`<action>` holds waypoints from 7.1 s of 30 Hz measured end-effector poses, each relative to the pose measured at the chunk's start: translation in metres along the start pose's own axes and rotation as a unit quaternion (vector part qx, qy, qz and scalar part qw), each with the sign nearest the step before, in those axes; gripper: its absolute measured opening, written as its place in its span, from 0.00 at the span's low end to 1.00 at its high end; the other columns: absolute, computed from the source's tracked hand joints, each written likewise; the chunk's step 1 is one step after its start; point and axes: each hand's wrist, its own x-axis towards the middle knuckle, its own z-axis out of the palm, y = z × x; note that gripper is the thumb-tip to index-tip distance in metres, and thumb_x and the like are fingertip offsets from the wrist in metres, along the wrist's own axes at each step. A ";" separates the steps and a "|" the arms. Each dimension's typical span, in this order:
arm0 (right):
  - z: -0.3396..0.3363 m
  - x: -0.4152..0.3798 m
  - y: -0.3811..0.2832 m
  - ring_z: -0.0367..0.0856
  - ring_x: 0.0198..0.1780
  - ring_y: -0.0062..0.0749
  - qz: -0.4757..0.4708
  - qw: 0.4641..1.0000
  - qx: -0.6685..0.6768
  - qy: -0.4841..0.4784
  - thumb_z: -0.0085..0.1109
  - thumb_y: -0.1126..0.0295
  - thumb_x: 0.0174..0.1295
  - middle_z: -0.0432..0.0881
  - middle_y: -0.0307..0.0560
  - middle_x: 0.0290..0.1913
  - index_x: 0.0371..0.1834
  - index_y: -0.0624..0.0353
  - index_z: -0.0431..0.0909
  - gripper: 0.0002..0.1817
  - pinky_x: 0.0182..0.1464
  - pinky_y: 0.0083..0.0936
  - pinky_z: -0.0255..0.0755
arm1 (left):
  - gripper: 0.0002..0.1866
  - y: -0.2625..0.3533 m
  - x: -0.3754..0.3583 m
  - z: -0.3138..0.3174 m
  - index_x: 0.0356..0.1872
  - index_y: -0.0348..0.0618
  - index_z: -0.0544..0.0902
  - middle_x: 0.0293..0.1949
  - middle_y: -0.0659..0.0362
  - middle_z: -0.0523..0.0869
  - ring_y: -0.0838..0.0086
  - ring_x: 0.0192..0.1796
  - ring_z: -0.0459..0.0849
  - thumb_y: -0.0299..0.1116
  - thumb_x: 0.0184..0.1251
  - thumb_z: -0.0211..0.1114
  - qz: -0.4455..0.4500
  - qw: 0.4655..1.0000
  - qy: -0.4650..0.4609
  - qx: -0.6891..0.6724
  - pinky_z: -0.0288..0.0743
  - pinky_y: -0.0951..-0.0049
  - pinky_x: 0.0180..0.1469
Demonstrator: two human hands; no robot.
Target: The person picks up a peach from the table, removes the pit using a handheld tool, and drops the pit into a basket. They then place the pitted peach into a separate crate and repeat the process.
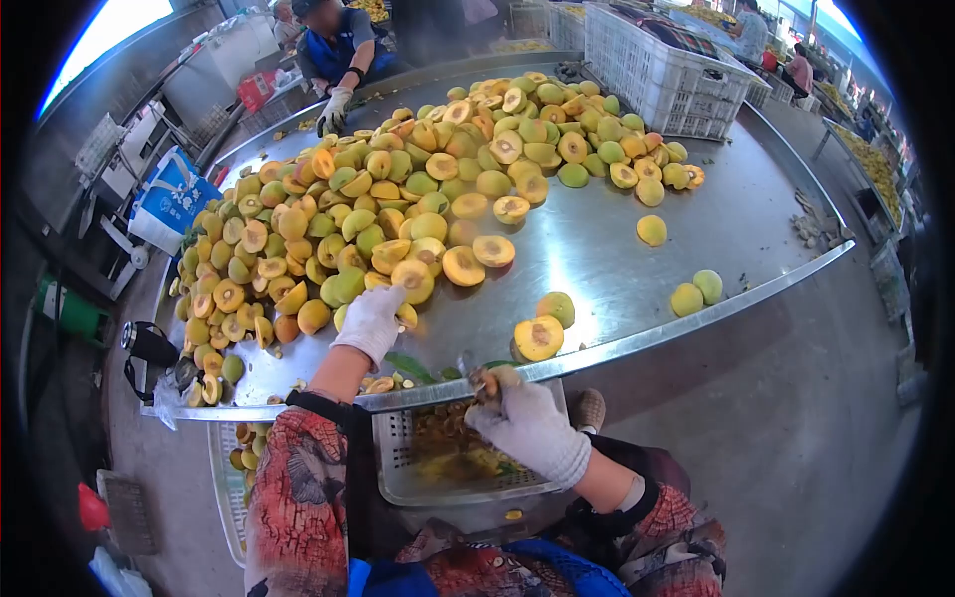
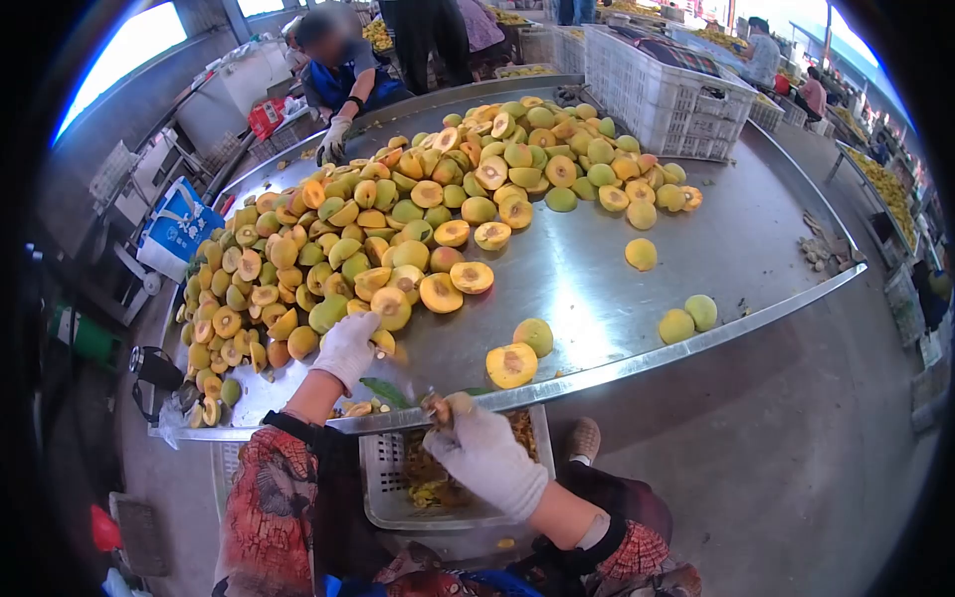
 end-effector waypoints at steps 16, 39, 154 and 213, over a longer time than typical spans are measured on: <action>0.029 0.005 -0.007 0.84 0.28 0.32 0.084 0.933 0.346 -0.049 0.65 0.59 0.59 0.82 0.47 0.34 0.52 0.65 0.68 0.26 0.27 0.26 0.76 | 0.17 0.079 -0.113 -0.067 0.48 0.33 0.79 0.43 0.57 0.83 0.74 0.47 0.80 0.36 0.66 0.63 -0.142 0.676 -0.041 -0.722 0.74 0.73 0.51; 0.068 -0.024 0.008 0.80 0.42 0.55 -0.075 0.976 -0.159 -0.125 0.58 0.67 0.57 0.75 0.61 0.43 0.51 0.61 0.70 0.19 0.43 0.43 0.76 | 0.22 0.108 -0.139 -0.030 0.41 0.35 0.77 0.38 0.49 0.81 0.59 0.43 0.82 0.49 0.74 0.53 -0.256 0.409 0.167 -0.860 0.79 0.57 0.50; 0.066 -0.026 -0.004 0.75 0.15 0.23 0.302 0.640 0.578 -0.406 0.65 0.65 0.60 0.80 0.47 0.26 0.42 0.61 0.72 0.15 0.14 0.16 0.70 | 0.15 0.087 -0.146 -0.028 0.38 0.35 0.79 0.34 0.52 0.84 0.71 0.35 0.83 0.41 0.69 0.63 -0.178 0.581 0.028 -0.794 0.78 0.72 0.41; 0.019 -0.006 -0.003 0.85 0.34 0.43 0.071 0.992 0.034 -0.100 0.62 0.58 0.60 0.82 0.55 0.36 0.56 0.65 0.67 0.28 0.39 0.34 0.78 | 0.17 0.042 0.010 -0.004 0.48 0.46 0.79 0.40 0.44 0.83 0.52 0.49 0.82 0.35 0.56 0.64 -0.072 0.971 -0.134 -0.182 0.76 0.59 0.50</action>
